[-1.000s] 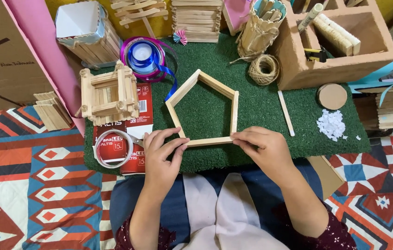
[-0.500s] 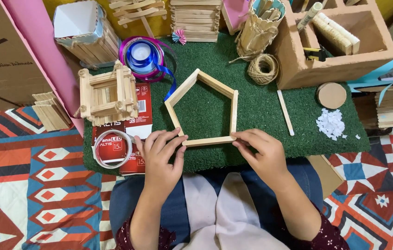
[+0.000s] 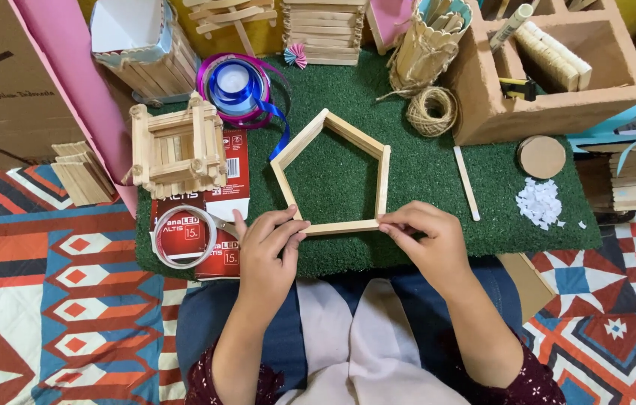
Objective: Reinforcing a pentagonal popsicle stick frame by gluing additional sticks to the edges.
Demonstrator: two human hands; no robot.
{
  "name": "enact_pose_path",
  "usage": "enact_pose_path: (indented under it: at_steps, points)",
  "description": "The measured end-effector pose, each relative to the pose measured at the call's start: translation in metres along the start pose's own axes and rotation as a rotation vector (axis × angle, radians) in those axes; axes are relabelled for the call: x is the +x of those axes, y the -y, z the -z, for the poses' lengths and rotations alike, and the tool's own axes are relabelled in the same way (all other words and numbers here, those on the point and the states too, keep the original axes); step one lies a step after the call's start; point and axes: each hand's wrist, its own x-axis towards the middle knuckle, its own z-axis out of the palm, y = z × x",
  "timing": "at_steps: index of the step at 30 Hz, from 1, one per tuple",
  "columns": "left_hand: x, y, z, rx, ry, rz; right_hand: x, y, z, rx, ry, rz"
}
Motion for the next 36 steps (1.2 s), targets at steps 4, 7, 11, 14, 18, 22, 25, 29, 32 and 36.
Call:
enact_pose_path:
  at_steps: [4,7,11,14,18,22,25,29,32,36]
  points:
    - [-0.001,-0.001,-0.003,-0.071,-0.019,0.025,0.003,-0.006,0.001,0.007,0.014,-0.006]
    - [0.001,-0.004,-0.001,-0.096,-0.02,0.039,0.006,-0.006,0.004,0.061,0.045,-0.056]
    - [0.001,-0.006,0.003,-0.126,0.024,0.087,0.011,0.015,0.01,-0.048,0.094,-0.05]
    - [0.004,-0.013,0.013,-0.14,0.087,0.12,0.007,0.01,0.011,-0.039,0.09,-0.011]
    - [0.006,-0.022,0.03,-0.192,0.194,0.168,-0.003,-0.001,0.005,-0.011,-0.004,0.064]
    - [-0.002,-0.011,0.017,-0.106,0.16,0.089,-0.011,0.002,-0.005,-0.074,-0.087,0.155]
    - [-0.003,-0.009,0.008,-0.051,0.078,0.033,-0.011,0.004,-0.007,-0.103,-0.124,0.209]
    - [-0.008,-0.002,-0.002,0.074,0.001,-0.032,-0.01,0.001,-0.01,-0.249,-0.196,0.368]
    - [-0.012,0.002,-0.011,0.173,-0.052,-0.105,-0.011,-0.001,-0.016,-0.431,-0.268,0.498]
    - [-0.011,-0.006,-0.012,0.27,-0.111,-0.201,-0.011,0.008,-0.015,-0.576,-0.319,0.578]
